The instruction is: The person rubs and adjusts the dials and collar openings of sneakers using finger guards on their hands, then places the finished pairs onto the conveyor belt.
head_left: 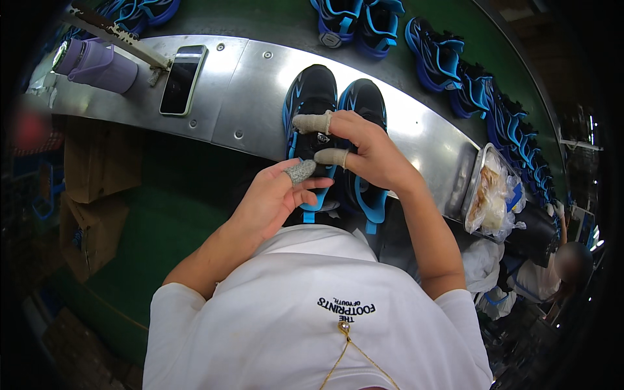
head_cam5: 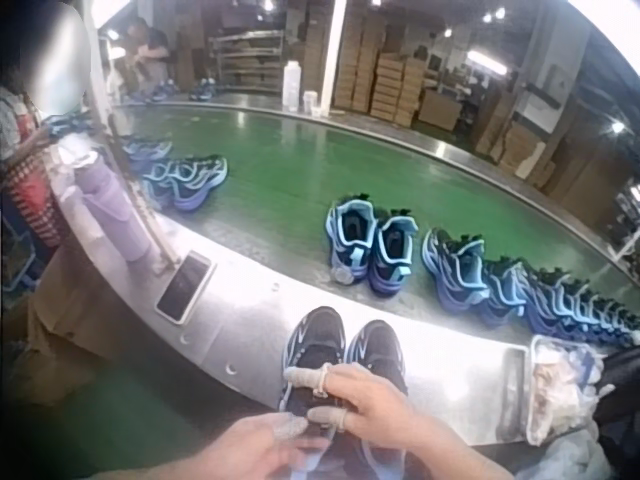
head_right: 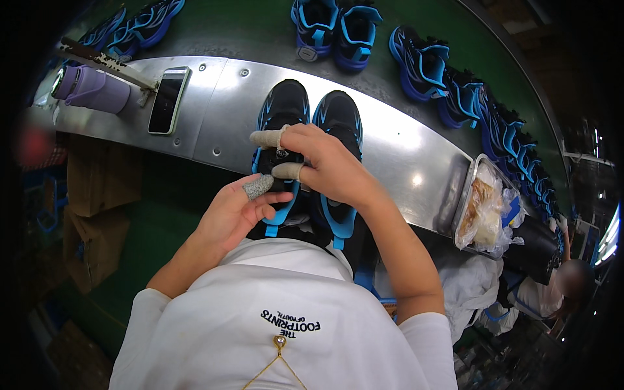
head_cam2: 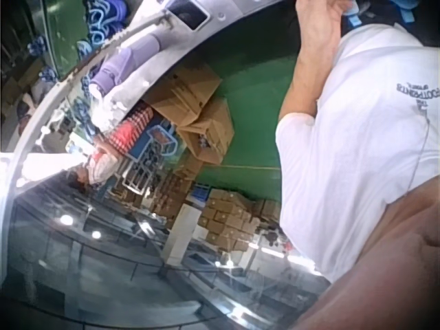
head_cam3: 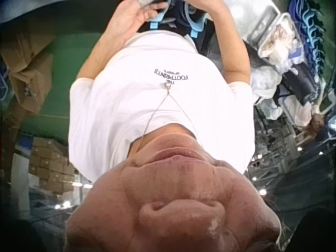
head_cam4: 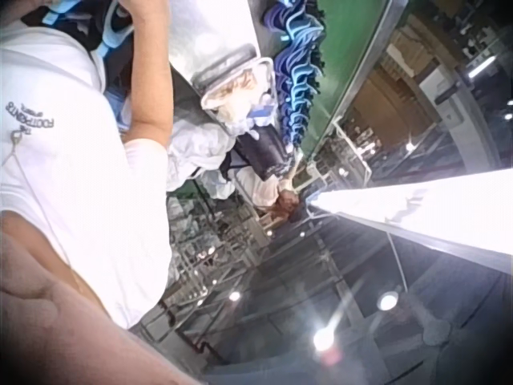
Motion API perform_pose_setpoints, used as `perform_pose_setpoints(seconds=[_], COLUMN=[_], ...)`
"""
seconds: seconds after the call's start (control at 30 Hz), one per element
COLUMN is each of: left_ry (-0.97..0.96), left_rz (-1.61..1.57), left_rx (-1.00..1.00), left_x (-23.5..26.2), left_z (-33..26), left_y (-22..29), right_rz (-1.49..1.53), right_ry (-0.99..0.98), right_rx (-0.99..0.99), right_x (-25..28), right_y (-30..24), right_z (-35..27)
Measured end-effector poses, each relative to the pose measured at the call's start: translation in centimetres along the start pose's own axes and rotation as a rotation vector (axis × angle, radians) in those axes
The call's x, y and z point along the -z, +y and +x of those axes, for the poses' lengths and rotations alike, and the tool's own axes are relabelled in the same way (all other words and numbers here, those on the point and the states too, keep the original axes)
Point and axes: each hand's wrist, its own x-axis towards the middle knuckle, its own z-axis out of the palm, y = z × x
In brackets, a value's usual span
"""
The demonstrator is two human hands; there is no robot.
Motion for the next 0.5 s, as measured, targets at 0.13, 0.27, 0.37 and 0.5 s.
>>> perform_pose_setpoints(seconds=[0.13,0.27,0.37,0.5], left_ry=[-0.022,-0.04,-0.02,-0.028], left_rz=[-0.055,-0.127,-0.101,-0.088], left_rx=[0.038,0.001,0.015,0.043], left_x=[1.1,1.2,0.7,1.3], left_z=[0.5,0.5,0.2,0.1], left_y=[-1.0,-1.0,-0.7,-0.4], right_rz=[-0.155,-0.366,-0.176,-0.026], right_ry=[0.005,0.159,0.073,-0.105], right_rx=[0.05,0.039,-0.008,0.031], right_x=[-0.4,-2.0,-0.9,0.4], right_y=[0.2,0.3,-0.7,0.2], right_z=[-0.1,-0.6,0.0,0.5])
